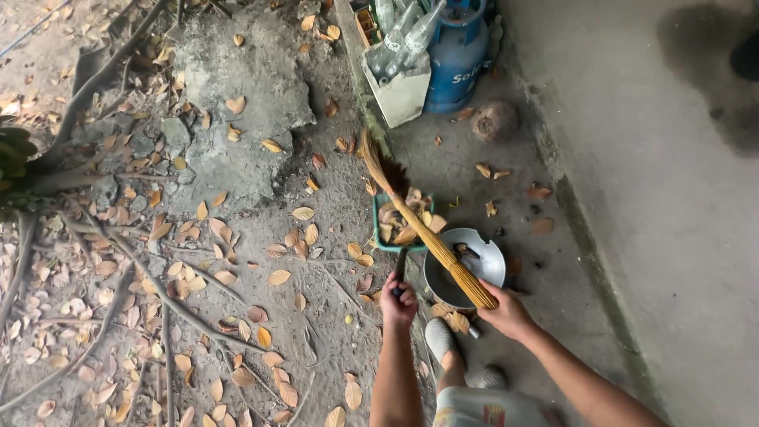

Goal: The person sweeps dry leaves and debris across a dirt and concrete floor using a broom, collecting them into a dustpan and transferring them into various containers like metal pots and plastic buckets.

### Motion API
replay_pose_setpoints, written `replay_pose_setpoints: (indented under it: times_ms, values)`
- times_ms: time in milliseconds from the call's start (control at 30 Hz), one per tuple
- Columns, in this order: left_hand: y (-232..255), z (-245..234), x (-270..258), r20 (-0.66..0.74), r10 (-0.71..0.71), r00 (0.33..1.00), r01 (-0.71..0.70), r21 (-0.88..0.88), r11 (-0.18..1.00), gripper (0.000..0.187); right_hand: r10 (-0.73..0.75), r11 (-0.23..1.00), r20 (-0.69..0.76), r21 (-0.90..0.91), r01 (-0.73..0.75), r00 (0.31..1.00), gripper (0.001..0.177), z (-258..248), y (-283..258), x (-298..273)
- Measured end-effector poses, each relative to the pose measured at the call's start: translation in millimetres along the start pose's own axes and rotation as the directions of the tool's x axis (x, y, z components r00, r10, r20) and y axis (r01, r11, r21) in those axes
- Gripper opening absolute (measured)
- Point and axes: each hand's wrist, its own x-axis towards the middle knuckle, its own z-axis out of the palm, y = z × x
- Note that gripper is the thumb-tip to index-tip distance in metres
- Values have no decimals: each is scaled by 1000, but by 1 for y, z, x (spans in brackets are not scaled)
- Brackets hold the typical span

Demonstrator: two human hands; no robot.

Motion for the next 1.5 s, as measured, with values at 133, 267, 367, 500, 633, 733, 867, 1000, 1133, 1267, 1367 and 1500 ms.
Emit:
replay_pose_setpoints:
  times_ms: [133,267,367,500,633,733,867,1000,1133,1267,1367,1500]
  values:
    - [7,14,60,3,-70,998,70,-14,997,21,27,1000,-38,-13,-28,999,78,15,-23,48]
    - [7,24,108,-207,-27,978,77,238,968,18,81,996,-56,-36,-83,995,79,23,-36,93]
    - [-3,33,126,-236,67,969,32,392,919,32,108,988,-70,-102,-114,992,78,30,-31,124]
    - [-19,48,139,-106,160,981,-84,514,854,50,45,997,-84,-61,-51,995,77,50,-15,162]
    - [-35,59,153,-61,389,919,-318,470,823,57,-419,889,-186,-286,359,889,73,74,4,180]
    - [-40,57,160,-47,432,901,-344,531,775,59,-447,849,-138,-378,370,884,60,79,15,185]
    - [-39,51,173,-7,463,886,-420,408,811,51,69,922,114,373,-107,991,49,61,65,196]
    - [-35,59,184,-59,425,903,-358,441,823,47,197,896,55,394,-202,979,44,43,170,212]
    - [-28,78,180,-20,387,922,-334,470,817,46,140,855,174,-518,-30,975,46,58,264,201]
    - [-21,82,174,32,378,925,-337,527,780,51,372,653,199,-750,-103,907,60,75,319,171]
    - [-17,83,171,108,337,935,-344,507,791,52,447,511,300,-859,35,843,65,94,341,170]
    - [-21,77,167,162,331,930,-367,471,802,50,351,473,419,-851,228,837,61,119,370,174]
